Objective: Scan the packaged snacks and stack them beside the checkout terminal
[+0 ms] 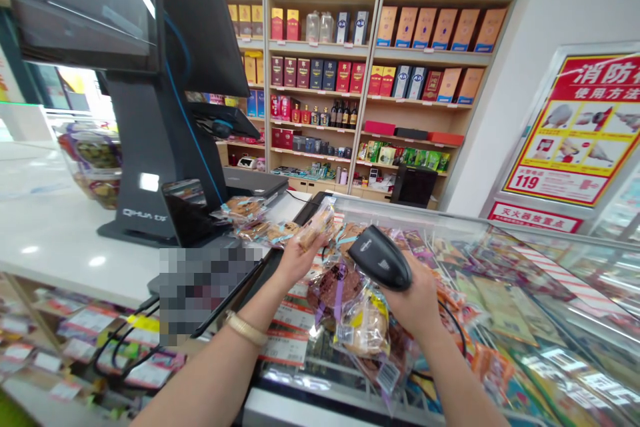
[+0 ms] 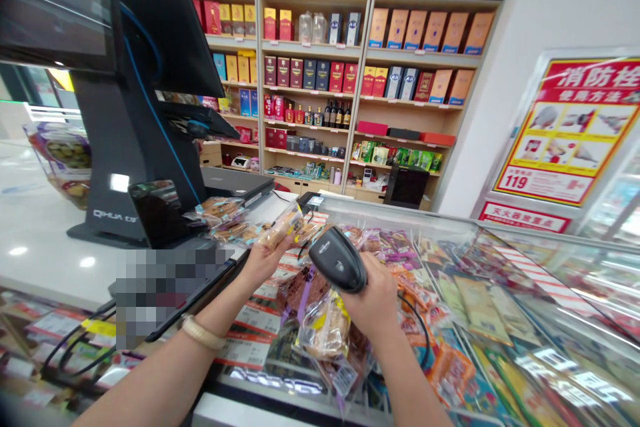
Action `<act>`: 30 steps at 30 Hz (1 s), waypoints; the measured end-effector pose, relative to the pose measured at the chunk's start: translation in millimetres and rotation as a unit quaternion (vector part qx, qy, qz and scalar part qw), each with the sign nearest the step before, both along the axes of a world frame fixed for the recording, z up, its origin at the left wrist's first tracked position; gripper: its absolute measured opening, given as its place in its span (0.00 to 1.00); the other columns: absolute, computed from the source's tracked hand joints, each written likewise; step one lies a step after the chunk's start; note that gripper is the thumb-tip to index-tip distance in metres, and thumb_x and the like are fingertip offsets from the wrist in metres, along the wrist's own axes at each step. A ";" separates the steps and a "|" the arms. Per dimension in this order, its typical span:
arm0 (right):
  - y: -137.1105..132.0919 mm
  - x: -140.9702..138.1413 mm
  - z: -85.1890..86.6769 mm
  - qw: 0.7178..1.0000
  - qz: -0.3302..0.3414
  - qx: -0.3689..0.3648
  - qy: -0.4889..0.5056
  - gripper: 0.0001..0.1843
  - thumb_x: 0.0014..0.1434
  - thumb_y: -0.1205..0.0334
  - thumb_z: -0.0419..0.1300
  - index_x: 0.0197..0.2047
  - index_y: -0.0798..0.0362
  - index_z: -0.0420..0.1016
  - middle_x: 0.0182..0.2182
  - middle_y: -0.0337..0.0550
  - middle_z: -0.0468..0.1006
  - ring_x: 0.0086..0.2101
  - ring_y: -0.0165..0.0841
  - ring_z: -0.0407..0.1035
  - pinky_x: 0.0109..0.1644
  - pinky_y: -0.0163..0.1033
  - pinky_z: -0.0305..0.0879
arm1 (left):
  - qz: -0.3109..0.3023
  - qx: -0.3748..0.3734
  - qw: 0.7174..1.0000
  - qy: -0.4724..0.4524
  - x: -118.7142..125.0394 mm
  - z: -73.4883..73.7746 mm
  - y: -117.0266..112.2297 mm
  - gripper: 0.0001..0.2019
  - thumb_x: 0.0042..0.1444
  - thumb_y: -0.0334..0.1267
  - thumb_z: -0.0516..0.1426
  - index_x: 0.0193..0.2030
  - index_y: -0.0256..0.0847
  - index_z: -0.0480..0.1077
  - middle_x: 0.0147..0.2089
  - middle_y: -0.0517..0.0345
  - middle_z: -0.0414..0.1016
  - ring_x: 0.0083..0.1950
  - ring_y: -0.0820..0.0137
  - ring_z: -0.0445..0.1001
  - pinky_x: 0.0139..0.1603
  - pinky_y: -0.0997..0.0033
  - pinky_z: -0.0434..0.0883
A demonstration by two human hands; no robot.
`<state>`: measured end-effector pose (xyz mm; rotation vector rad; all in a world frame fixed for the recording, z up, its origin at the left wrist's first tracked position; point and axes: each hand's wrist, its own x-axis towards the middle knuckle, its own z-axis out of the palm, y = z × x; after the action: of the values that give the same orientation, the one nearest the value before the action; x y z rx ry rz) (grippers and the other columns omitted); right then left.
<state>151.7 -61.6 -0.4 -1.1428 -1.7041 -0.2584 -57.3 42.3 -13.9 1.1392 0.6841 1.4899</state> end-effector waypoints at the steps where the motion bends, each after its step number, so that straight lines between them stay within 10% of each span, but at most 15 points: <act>1: 0.1 0.1 0.1 1.000 0.000 -0.002 0.000 0.09 0.53 0.58 0.60 0.37 0.51 0.71 0.30 0.43 0.75 0.31 0.36 0.69 0.33 0.38 0.64 | -0.007 -0.008 1.000 -0.007 0.5 0.9 -1.3 0.13 0.47 0.26 0.65 0.41 0.37 0.78 0.44 0.53 0.81 0.55 0.59 0.75 0.53 0.69 0.74; 12: 0.6 1.5 -2.6 1.000 -0.010 0.015 -0.006 0.08 0.52 0.58 0.60 0.37 0.51 0.71 0.30 0.43 0.75 0.31 0.37 0.70 0.32 0.38 0.63 | 0.015 -0.136 0.981 -0.135 -3.7 10.8 -2.1 0.14 0.57 0.35 0.62 0.49 0.37 0.71 0.40 0.48 0.81 0.36 0.63 0.82 0.28 0.75 0.78; 19: 1.5 3.1 -4.9 0.999 -0.014 0.024 -0.017 0.08 0.53 0.58 0.59 0.36 0.50 0.71 0.29 0.42 0.74 0.30 0.37 0.69 0.32 0.38 0.63 | 0.007 -0.243 0.914 -0.326 -28.7 25.4 17.0 0.17 0.60 0.20 0.51 0.54 0.32 0.67 0.39 0.48 0.80 0.38 0.69 0.82 0.38 0.79 0.79; 30: 2.9 3.3 -5.4 0.999 -0.015 0.027 -0.025 0.08 0.53 0.58 0.59 0.36 0.51 0.70 0.30 0.42 0.75 0.30 0.37 0.69 0.31 0.38 0.62 | -0.099 -0.305 0.924 -0.208 -41.3 15.8 19.7 0.25 0.68 0.46 0.42 0.57 0.28 0.66 0.37 0.41 0.80 0.31 0.69 0.80 0.24 0.79 0.75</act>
<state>155.0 -58.6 -5.7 -1.1299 -1.7141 -0.3519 -98.7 62.0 1.9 0.3812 0.6448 1.1680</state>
